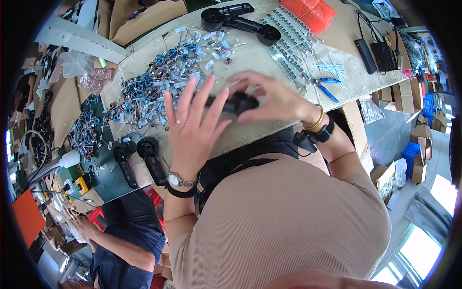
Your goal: The person assembles a handheld device by picking up a plastic housing and inserting a wire harness into it. They press the wires into the internal channels, fit a small component into the head, and then set the unit aside to repeat the process with another housing.
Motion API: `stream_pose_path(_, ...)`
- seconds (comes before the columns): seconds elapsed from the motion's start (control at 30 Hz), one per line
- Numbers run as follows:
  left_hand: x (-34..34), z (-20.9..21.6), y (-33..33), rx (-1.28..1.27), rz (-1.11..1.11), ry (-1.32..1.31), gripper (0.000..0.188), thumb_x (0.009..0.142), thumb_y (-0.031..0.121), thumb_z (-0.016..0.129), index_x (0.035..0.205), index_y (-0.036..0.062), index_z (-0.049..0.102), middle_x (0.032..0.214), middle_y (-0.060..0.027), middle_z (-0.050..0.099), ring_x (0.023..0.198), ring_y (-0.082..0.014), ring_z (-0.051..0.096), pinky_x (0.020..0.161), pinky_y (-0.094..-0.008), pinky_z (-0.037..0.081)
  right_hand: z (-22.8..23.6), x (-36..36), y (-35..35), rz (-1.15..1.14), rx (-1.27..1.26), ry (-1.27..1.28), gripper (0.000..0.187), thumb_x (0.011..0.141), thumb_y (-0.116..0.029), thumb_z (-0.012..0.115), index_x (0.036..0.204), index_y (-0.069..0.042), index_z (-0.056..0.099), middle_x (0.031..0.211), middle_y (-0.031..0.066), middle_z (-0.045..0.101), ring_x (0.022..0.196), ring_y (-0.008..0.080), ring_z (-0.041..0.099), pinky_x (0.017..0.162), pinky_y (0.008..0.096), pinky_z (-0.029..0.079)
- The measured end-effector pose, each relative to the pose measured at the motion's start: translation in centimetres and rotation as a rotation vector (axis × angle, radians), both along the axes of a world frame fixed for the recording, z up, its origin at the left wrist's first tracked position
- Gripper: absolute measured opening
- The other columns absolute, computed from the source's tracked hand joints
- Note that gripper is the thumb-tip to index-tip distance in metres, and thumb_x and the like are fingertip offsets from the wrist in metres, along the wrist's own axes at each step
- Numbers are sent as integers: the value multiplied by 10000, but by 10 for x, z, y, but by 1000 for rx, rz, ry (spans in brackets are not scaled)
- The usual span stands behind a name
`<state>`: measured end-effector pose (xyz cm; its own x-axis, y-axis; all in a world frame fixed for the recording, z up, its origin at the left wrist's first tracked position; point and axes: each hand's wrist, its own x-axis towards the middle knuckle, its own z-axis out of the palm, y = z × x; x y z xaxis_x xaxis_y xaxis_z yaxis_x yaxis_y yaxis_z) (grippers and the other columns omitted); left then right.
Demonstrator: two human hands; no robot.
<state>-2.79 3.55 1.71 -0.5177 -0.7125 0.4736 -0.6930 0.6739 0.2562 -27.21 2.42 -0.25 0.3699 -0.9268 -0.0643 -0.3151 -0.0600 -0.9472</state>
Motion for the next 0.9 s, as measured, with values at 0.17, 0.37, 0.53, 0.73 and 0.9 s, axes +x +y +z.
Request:
stream_pose_path(0.17,15,-31,2,217,-35,-118,492,828,235,843,1264,93,665,1024,-113,742,953,-307,716,1031,-474,495,-27,17,-9,106,166,-215,479,871,-146,835,1313,-81,661,1187,40,706,1041,151,659,884,313,551)
stream_pose_path(0.37,44,-55,13,681,334,333,360,958,232,758,1214,13,628,958,-100,738,790,-236,721,760,-365,569,-49,16,-62,-170,-305,274,326,910,-127,783,1211,-37,695,1060,97,705,833,169,697,768,296,560)
stream_pose_path(0.53,52,-69,8,1119,267,942,349,1048,206,656,1289,-19,542,927,-98,720,723,-149,695,656,-286,549,-76,13,-82,-174,-576,439,238,895,-116,780,1101,-16,714,948,117,662,756,203,689,716,300,555)
stream_pose_path(0.73,55,-76,12,1296,188,1267,406,1067,186,622,1366,-30,454,947,-122,714,733,-146,693,674,-273,542,-56,11,-62,-169,-444,427,192,904,-74,761,1080,-10,718,973,105,657,818,183,696,746,285,563)
stream_pose_path(0.9,65,-72,21,1234,197,1225,407,1037,112,651,1364,-33,455,955,-108,701,744,-144,686,706,-277,552,-37,27,-24,-97,-350,176,219,916,13,729,1134,-6,723,1054,80,680,883,139,680,804,252,565)
